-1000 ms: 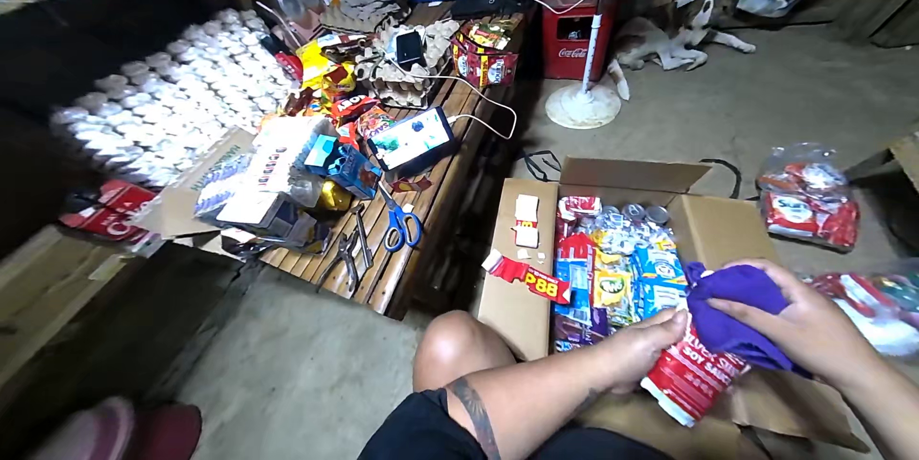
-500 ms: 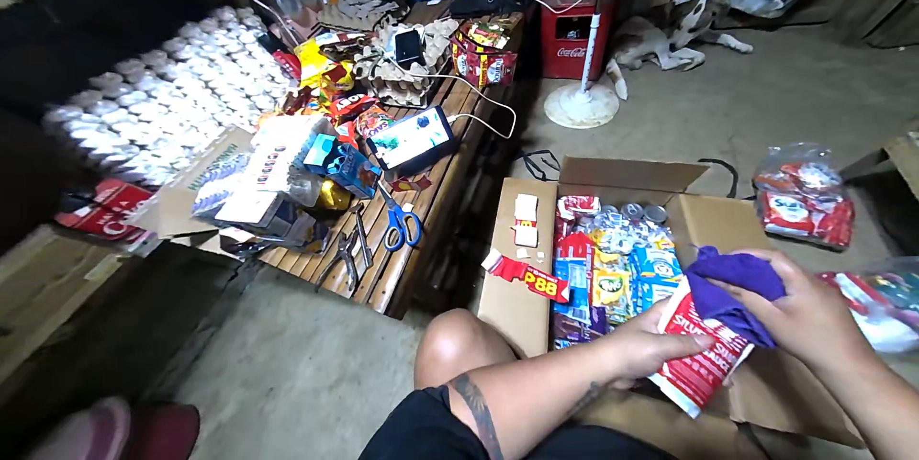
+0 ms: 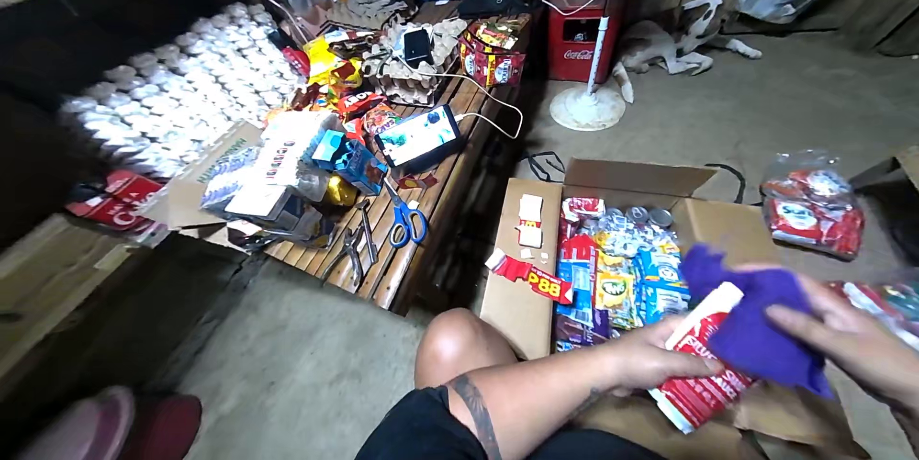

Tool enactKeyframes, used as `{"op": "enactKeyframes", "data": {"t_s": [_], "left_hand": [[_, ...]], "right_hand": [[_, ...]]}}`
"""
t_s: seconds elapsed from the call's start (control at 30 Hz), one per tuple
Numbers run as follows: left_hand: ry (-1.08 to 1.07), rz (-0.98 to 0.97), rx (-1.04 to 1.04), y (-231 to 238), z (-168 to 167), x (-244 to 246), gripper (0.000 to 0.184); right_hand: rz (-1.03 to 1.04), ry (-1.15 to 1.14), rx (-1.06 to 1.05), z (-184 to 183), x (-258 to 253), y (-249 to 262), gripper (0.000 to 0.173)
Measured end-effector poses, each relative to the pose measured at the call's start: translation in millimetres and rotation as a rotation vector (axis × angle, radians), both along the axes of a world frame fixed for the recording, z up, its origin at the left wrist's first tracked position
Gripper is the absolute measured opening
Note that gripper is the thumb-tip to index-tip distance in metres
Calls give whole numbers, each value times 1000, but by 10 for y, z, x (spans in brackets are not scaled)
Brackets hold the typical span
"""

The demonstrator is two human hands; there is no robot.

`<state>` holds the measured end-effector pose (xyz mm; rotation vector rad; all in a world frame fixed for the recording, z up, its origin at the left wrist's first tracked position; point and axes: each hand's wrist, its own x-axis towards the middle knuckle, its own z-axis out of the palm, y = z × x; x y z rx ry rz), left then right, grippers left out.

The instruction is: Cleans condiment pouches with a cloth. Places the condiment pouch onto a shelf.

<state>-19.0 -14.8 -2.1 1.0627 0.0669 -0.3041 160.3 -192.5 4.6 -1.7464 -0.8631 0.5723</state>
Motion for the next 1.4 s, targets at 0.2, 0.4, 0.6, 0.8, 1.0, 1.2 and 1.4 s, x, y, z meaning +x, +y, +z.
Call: {"op": "enactKeyframes", "data": {"t_s": [0.2,0.4,0.6,0.8,1.0,1.2,1.4], "left_hand": [[12,-2,21,-34,-14,14,64],[9,17,-17,-18,-63,63,63],[10,20,-52,-8,-90,77,63],[2,23,-53,-16,-97,80,62],[33,19,-36,-18,-61,65,66],[26,22,-13,-19,-54,62,66],[32,26,-17,-22,-73,74,64]], "right_hand": [[-43,-112,-197,-25,-151,160,70],[-172,-193,-172,-97,-179,255,68],[-217,-308,-153,-133,-232,315,62],[-247,-391,-156,-164,-244,349,58],[-250,-411,-166,-177,-250,355,59],[-220,-317,-229,246,-447,431,52],[-249,-450,-179,-186,-236,381,59]]}}
